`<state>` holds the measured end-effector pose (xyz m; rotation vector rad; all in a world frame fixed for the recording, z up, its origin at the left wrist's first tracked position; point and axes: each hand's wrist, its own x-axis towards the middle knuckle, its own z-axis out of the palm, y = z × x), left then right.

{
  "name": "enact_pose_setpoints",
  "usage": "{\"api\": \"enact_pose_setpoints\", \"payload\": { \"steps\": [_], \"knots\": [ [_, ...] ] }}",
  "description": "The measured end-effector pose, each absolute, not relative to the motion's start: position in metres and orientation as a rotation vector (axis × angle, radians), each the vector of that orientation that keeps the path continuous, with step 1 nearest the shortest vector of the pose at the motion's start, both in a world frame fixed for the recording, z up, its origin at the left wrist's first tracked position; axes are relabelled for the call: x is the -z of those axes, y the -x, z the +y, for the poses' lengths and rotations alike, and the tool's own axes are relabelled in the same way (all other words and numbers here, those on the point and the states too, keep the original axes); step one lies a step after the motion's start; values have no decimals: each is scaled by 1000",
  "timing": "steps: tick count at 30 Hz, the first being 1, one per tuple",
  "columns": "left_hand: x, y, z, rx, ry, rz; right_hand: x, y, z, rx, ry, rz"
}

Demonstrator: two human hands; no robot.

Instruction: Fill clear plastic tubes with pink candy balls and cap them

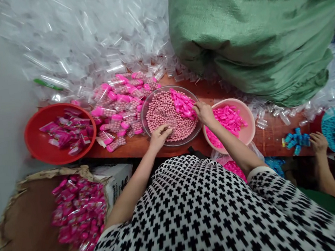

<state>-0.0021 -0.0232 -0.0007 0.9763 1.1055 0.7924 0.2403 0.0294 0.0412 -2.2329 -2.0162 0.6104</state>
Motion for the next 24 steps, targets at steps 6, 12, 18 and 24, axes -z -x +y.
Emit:
{"api": "enact_pose_setpoints", "payload": {
  "steps": [6, 12, 18, 24],
  "knots": [
    [-9, -8, -29, -811, -915, 1097, -41, -228, 56, -667, 2460, -2083],
    [-3, -13, -22, -915, -835, 1157, -33, -219, 56, -770, 2429, -2156],
    [-4, -23, -15, -982, -885, 1130, -25, -232, 54, -927, 2191, -1969],
    [-24, -35, -11, -986, -1185, 1167, -53, -247, 31, -1201, 1566, -1679]
  ]
}}
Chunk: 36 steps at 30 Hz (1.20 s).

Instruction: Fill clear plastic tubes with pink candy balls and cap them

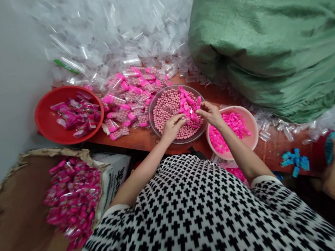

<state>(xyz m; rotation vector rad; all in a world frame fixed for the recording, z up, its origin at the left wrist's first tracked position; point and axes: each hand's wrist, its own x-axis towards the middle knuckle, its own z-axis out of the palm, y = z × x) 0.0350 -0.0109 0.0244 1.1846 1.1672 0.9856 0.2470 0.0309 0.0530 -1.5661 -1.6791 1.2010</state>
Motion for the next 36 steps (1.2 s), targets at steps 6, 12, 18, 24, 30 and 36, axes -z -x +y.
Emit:
{"api": "enact_pose_setpoints", "payload": {
  "steps": [6, 12, 18, 24, 30, 36],
  "knots": [
    [-35, -40, -8, -930, -1505, 1149, -81, -233, 9, -975, 1393, -2088],
    [-35, -35, -11, -950, -1671, 1097, -85, -230, 5, -907, 1328, -2299],
    [-41, -30, -15, -819, -1896, 1126, -90, -224, 3, -901, 1343, -2392],
    [-48, -22, -3, -602, -1962, 1089, -80, -227, 14, -1061, 1285, -2520],
    [-50, -12, -2, -597, -1598, 939, -101, -215, 26, -818, 863, -2745],
    [-39, 6, -20, -787, -1070, 1145, -87, -197, 15, -691, 958, -2724]
  ]
}}
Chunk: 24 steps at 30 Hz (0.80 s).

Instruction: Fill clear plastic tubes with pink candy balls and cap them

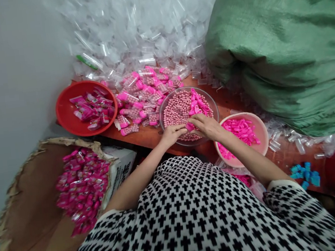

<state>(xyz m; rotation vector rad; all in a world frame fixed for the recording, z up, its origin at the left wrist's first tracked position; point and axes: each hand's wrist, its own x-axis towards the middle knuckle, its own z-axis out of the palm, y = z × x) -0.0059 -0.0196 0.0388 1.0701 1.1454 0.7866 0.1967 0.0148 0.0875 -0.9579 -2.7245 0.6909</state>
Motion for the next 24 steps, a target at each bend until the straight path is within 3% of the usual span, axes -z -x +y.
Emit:
{"api": "enact_pose_setpoints", "payload": {
  "steps": [10, 24],
  "knots": [
    [-40, -5, -18, -1108, -503, 1239, -41, -151, 3, -642, 1260, -2508],
    [-44, 32, -6, -1090, -580, 1236, -43, -116, 20, -852, 1215, -2343]
  ]
}}
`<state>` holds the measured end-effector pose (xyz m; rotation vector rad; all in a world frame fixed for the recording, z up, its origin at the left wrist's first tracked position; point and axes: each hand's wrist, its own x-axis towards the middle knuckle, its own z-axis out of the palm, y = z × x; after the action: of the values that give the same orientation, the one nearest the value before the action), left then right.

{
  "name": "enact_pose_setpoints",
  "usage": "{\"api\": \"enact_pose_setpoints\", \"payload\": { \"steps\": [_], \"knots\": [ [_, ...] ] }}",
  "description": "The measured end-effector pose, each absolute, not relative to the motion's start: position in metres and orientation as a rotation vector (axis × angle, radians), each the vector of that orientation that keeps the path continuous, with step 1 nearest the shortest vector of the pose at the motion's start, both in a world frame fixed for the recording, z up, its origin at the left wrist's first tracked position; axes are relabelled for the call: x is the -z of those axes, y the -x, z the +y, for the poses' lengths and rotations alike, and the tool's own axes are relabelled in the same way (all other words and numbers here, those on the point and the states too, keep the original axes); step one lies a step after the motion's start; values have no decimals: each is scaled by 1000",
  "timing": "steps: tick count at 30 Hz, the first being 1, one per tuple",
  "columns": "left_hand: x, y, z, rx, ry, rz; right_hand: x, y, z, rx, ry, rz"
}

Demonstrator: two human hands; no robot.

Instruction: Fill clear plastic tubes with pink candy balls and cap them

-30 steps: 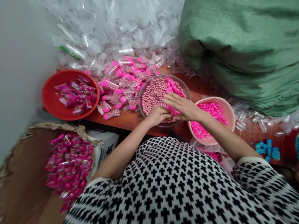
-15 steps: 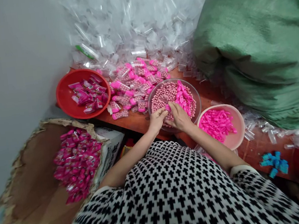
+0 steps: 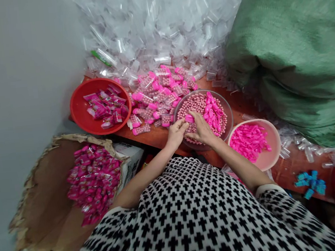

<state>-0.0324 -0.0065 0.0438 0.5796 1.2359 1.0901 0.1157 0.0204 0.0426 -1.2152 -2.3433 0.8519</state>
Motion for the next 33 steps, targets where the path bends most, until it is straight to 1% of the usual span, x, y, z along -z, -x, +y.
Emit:
{"api": "enact_pose_setpoints", "payload": {
  "steps": [5, 8, 10, 13, 17, 20, 25, 33],
  "knots": [
    [-46, 45, -3, -1060, -651, 1259, -54, -112, 28, -979, 1224, -2349],
    [-47, 52, -4, -1078, -602, 1217, -62, -112, 32, -1125, 1176, -2279],
    [-49, 55, -5, -1065, -533, 1171, -66, -111, 35, -1158, 1214, -2222],
    [-54, 58, -5, -1026, -407, 1099, -72, -111, 34, -1082, 1225, -2253],
    [-62, 60, -5, -1023, -293, 1052, -79, -106, 28, -903, 1155, -2465],
    [-68, 59, -6, -1047, -201, 1055, -81, -99, 23, -788, 1212, -2535],
    [-72, 54, -11, -1135, -162, 1062, -75, -88, 13, -686, 1315, -2426],
    [-65, 58, -14, -1164, -204, 1081, -58, -68, -2, -656, 1396, -2206]
  ]
}}
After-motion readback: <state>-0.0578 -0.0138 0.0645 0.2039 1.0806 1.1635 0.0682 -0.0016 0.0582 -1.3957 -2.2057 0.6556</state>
